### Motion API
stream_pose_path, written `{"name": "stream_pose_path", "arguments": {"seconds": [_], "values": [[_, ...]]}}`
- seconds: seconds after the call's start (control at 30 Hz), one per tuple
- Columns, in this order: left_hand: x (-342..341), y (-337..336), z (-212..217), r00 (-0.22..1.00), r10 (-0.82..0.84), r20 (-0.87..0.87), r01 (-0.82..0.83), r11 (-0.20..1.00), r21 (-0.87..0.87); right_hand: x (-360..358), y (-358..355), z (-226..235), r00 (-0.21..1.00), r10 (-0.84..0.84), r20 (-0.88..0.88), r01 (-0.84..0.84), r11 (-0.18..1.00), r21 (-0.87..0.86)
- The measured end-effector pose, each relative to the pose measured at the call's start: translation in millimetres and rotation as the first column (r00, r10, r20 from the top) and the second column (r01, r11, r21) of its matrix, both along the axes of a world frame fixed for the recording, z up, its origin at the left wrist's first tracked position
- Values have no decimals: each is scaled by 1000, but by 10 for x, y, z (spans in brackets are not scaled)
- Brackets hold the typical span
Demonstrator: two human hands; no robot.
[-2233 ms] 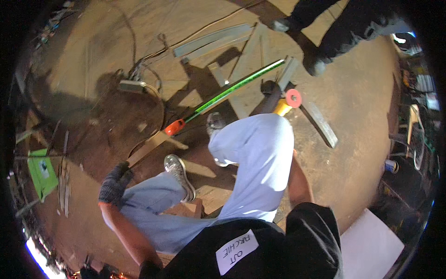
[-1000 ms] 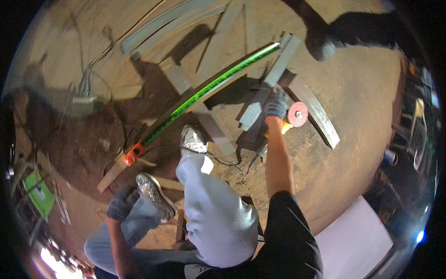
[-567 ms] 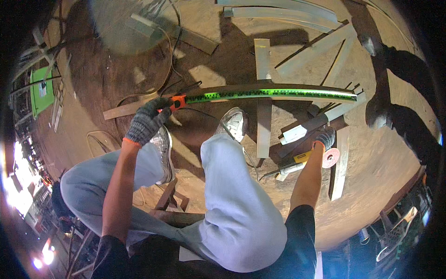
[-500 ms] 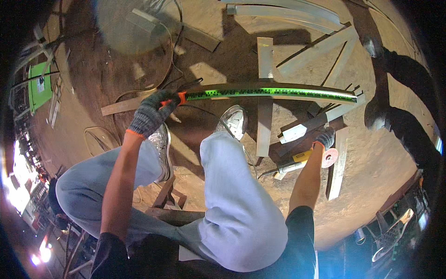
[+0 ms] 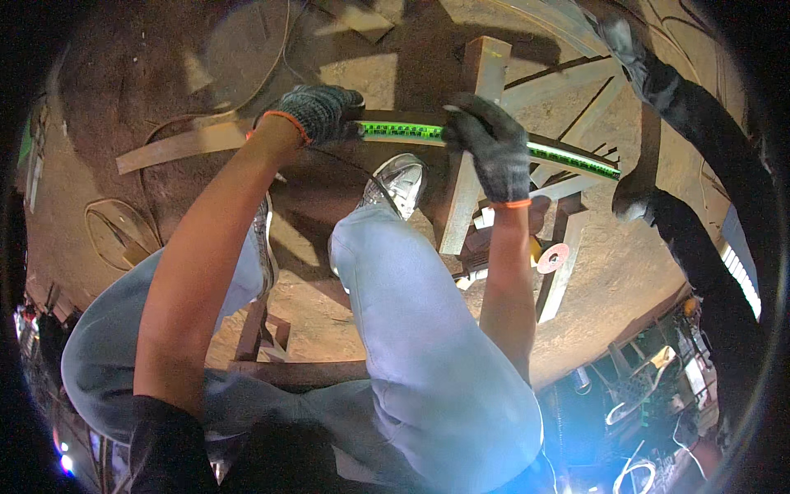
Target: The person measures and cuts metal bars using a tape measure and an angle grinder. They then fit the cut bars into a large metal grate structure, adjusting them to ensure proper alignment.
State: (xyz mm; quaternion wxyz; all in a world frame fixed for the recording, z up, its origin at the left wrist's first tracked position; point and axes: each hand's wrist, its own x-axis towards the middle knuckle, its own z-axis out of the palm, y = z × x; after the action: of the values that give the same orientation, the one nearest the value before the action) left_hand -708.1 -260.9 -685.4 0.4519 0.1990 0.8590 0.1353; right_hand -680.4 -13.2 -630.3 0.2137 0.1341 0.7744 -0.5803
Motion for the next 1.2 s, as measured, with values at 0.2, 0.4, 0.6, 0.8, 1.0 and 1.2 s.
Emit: {"name": "stream_pose_path", "arguments": {"seconds": [0.2, 0.4, 0.6, 0.8, 1.0, 1.2], "values": [[33, -8, -259, 997, 43, -68, -34, 991, 126, -337, -345, -481, 821, 565, -87, -540, 816, 206], [-24, 1, -275, 1000, -7, 5, 6, 988, 152, -432, -515, -602, 670, 738, -79, -655, 637, 406], [38, -9, -316, 994, 36, -107, -14, 980, 199, -495, -511, -612, 580, 814, -43, -722, 538, 435], [-1, -35, -270, 999, 10, -49, 0, 982, 187, -473, -506, -592, 600, 799, -35, -729, 564, 388], [-16, -38, -332, 999, 14, -29, -8, 977, 213, -442, -496, -693, 564, 825, -33, -754, 531, 386], [-1, -66, -368, 998, 61, 5, -61, 979, 197, -441, -607, -648, 461, 886, -54, -743, 419, 522]]}}
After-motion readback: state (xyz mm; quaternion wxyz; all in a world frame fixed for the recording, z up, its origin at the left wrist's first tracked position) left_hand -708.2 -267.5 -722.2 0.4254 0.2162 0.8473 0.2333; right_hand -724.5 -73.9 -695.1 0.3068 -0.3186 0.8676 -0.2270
